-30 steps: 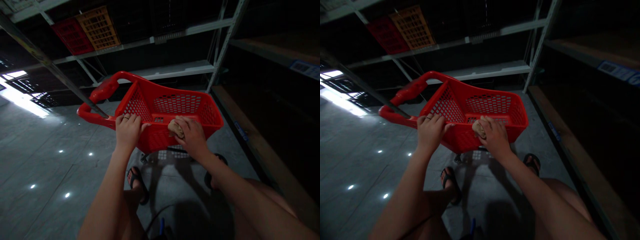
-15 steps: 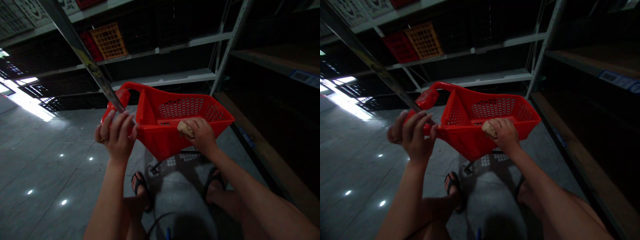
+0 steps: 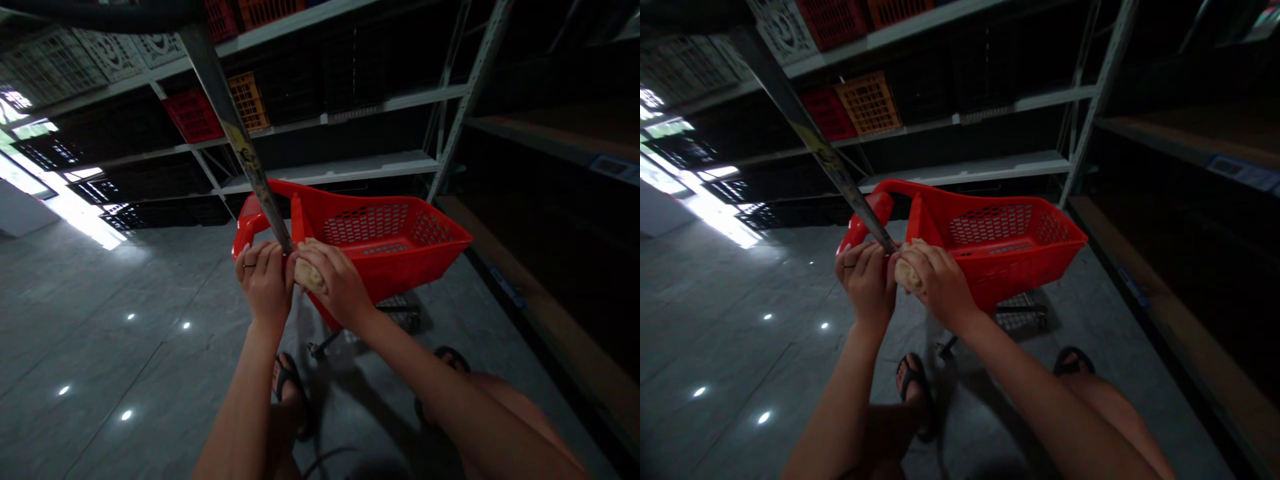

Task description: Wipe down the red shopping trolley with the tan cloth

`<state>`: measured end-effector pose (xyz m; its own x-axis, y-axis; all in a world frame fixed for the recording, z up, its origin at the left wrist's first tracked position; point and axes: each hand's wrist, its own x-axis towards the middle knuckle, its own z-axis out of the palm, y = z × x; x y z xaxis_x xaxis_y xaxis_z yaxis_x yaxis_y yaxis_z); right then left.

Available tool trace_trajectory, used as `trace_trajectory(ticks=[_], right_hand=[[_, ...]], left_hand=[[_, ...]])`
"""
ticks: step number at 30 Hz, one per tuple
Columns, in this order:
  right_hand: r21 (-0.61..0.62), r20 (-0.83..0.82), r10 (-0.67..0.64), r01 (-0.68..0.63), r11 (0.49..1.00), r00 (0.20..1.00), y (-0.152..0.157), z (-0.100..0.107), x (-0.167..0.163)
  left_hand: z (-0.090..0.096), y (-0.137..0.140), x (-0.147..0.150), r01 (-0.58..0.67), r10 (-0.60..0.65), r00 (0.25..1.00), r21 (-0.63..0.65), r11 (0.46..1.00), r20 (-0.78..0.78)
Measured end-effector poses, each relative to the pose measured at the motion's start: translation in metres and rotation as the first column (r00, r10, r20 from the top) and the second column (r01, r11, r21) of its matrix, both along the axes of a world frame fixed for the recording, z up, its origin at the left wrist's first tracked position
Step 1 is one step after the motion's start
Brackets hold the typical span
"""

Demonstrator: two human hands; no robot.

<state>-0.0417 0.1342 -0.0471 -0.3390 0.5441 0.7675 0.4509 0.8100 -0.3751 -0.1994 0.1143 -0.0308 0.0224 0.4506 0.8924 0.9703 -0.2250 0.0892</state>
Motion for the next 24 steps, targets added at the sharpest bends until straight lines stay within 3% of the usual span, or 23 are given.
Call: trace_trajectory(ticks=[5,9,12,19,22,24], right_hand=[[0.017,0.011,-0.034,0.034,0.999,0.999,0.017,-0.024,0.026],[0.037,-0.022,-0.263,0.264,0.964,0.964,0.033,-0.054,0.064],[0.014,-0.043,-0.368,0.369,0.929,0.929,0.027,-0.061,0.067],[0.016,0.040,-0.212,0.211,0.977,0.976,0.006,-0.036,0.022],[-0.010,0.100,-0.142,0.144,0.990,0.985,0.014,-0.034,0.032],[-0.026,0.134,-0.126,0.130,0.991,0.983,0.024,-0.040,0.054]], left_hand=[[0.000,0.000,-0.006,0.020,-0.020,1.000,-0.037,0.999,0.011],[-0.002,0.000,-0.008,0.027,-0.027,1.000,-0.052,0.998,0.007],[-0.005,0.000,-0.002,0.012,-0.010,0.999,-0.047,0.999,0.041],[-0.013,-0.006,0.028,-0.055,0.045,0.990,0.073,0.996,0.132],[-0.017,-0.006,0.034,0.033,-0.033,0.999,0.081,0.996,0.006],[-0.020,-0.003,0.039,0.126,-0.122,0.986,0.023,0.992,-0.111]])
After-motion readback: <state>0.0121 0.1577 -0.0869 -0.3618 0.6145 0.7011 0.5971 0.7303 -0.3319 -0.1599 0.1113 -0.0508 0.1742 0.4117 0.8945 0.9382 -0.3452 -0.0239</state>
